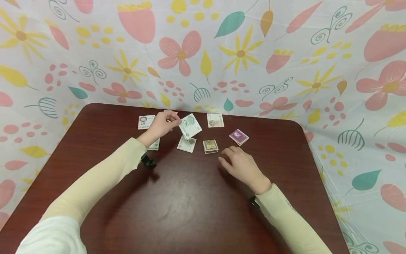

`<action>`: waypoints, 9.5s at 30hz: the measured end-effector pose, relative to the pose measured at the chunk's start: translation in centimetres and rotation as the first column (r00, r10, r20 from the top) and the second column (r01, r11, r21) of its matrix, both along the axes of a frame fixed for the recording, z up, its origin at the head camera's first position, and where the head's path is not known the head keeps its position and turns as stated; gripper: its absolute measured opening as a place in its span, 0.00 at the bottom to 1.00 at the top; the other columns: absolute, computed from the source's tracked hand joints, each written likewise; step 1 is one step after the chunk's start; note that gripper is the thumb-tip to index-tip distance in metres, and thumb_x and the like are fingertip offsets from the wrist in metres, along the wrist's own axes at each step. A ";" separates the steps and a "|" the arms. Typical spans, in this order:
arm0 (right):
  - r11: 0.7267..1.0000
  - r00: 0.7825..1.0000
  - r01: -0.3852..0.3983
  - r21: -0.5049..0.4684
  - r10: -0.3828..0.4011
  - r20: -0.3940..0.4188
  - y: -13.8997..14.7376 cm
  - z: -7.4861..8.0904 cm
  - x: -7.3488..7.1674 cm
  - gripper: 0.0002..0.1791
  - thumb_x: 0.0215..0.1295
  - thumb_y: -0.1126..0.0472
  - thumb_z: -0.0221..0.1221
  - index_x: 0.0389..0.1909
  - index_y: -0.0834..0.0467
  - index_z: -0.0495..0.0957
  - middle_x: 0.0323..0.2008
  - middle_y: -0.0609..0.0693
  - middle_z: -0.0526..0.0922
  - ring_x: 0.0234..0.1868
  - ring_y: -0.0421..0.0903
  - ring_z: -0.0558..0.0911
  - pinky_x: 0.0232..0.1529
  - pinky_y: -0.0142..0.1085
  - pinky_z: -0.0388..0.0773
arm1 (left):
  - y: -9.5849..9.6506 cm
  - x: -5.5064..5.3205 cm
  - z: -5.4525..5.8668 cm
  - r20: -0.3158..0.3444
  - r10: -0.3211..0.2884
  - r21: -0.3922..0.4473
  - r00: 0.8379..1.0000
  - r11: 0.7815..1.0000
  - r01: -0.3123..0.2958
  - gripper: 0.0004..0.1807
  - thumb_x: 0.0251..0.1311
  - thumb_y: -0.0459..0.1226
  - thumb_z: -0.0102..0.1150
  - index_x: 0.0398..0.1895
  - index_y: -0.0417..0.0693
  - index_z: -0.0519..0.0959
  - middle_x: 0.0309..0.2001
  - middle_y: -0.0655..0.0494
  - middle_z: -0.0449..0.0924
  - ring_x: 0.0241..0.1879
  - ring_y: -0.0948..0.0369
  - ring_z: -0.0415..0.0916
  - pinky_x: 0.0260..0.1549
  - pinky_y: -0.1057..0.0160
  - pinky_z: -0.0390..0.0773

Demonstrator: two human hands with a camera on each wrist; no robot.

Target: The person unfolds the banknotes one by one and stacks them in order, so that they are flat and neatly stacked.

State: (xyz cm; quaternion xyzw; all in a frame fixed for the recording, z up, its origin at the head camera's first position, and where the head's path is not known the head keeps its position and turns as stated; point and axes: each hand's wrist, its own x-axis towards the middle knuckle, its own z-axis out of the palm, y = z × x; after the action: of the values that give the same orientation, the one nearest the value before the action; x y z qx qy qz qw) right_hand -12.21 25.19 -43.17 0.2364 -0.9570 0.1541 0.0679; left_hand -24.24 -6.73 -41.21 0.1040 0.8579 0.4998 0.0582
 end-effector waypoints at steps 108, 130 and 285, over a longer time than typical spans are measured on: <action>0.747 0.887 0.255 -0.614 0.071 0.456 -3.6 -2.1 0.4 0.09 0.74 0.63 0.63 0.50 0.61 0.84 0.30 0.66 0.84 0.26 0.63 0.83 0.20 0.49 0.81 | -0.1 10.8 -4.3 0.015 -0.230 0.382 0.973 0.901 0.207 0.04 0.69 0.28 0.63 0.42 0.32 0.81 0.33 0.31 0.84 0.17 0.63 0.69 0.19 0.66 0.70; 0.678 0.880 0.280 -0.680 0.100 0.463 -3.5 -2.0 0.9 0.06 0.72 0.66 0.64 0.43 0.66 0.81 0.25 0.60 0.83 0.24 0.51 0.81 0.20 0.43 0.80 | -2.1 10.8 -5.1 0.014 -0.226 0.355 0.974 0.912 0.206 0.03 0.69 0.28 0.64 0.40 0.34 0.82 0.32 0.31 0.83 0.17 0.61 0.69 0.20 0.67 0.69; 0.962 0.950 -0.044 -0.270 0.124 0.287 -4.4 -4.6 1.7 0.19 0.62 0.69 0.71 0.53 0.62 0.81 0.32 0.47 0.78 0.30 0.40 0.75 0.34 0.33 0.75 | -4.6 9.4 -6.3 -0.124 -0.402 -0.447 0.907 0.839 0.311 0.15 0.59 0.45 0.76 0.48 0.56 0.86 0.45 0.58 0.79 0.39 0.62 0.76 0.38 0.58 0.78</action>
State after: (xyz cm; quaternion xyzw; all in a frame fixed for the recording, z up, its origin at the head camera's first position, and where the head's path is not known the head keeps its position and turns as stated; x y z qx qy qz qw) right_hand -10.50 20.77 -47.75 0.2400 -0.9165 0.3154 -0.0551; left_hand -14.79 -11.28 -47.52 0.3006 0.9110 0.2710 0.0795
